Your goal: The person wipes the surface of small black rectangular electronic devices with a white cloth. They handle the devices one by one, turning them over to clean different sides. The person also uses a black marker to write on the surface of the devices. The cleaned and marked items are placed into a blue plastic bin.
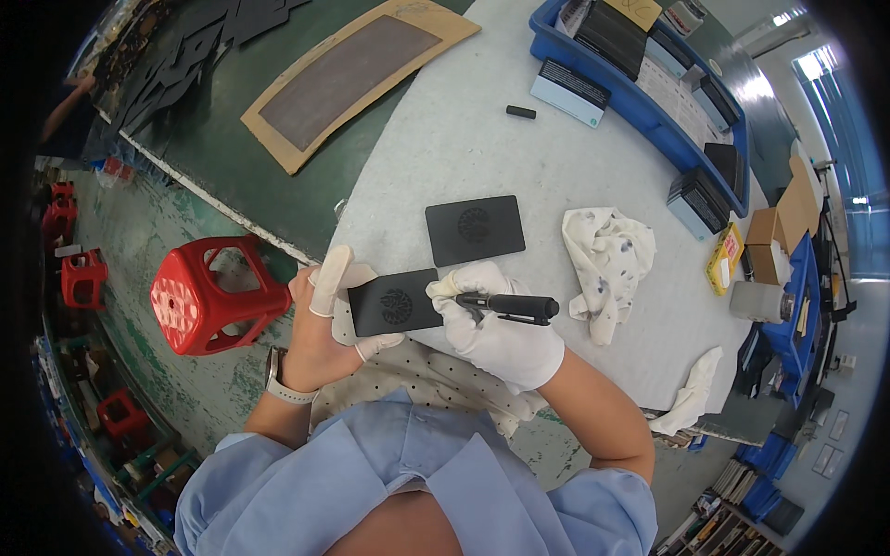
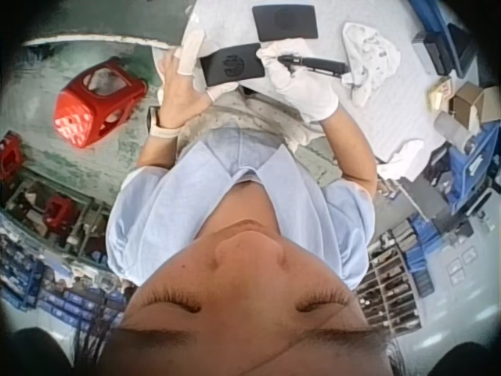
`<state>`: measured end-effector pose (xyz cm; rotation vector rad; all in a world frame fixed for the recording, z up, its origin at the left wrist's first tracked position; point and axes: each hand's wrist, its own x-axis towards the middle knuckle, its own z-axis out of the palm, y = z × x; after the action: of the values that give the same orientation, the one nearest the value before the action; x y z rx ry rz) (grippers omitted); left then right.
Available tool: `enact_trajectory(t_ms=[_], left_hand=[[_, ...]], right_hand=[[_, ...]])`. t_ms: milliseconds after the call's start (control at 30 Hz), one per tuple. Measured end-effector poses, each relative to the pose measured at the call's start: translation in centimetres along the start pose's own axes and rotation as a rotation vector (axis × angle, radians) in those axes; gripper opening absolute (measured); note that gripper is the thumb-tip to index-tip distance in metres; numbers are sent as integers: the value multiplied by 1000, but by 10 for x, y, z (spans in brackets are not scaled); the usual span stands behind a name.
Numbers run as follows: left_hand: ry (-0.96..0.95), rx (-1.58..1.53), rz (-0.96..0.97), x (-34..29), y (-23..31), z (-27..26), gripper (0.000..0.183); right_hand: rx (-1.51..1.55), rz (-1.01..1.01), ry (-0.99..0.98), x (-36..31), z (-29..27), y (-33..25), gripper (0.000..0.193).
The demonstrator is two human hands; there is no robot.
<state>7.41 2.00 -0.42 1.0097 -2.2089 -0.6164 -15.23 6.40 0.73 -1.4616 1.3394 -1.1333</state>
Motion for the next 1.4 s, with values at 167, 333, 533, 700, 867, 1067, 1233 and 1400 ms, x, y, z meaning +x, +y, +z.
enact_trajectory(t_ms=[167, 333, 533, 700, 867, 1067, 1233, 1400], left_hand=[[6, 11, 7, 1, 1, 0, 106], [4, 15, 5, 1, 2, -1, 107], [0, 6, 8, 1, 1, -1, 106], [-3, 0, 6, 0, 0, 0, 106], [-3, 8, 3, 0, 0, 0, 106], [7, 5, 10, 0, 0, 0, 105], [3, 8, 10, 0, 1, 0, 106], [4, 15, 7, 0, 1, 0, 105]], right_hand=[[-17, 3, -10, 0, 0, -1, 15], [-20, 11, 29, -3, -1, 0, 13], [23, 18, -4, -1, -2, -2, 13], [-19, 41, -9, -1, -1, -2, 13], [-73, 34, 0, -1, -1, -1, 13], [-12, 43, 2, -1, -2, -3, 14], [-14, -15, 19, -1, 0, 0, 13], [-51, -9, 13, 0, 2, 0, 13]])
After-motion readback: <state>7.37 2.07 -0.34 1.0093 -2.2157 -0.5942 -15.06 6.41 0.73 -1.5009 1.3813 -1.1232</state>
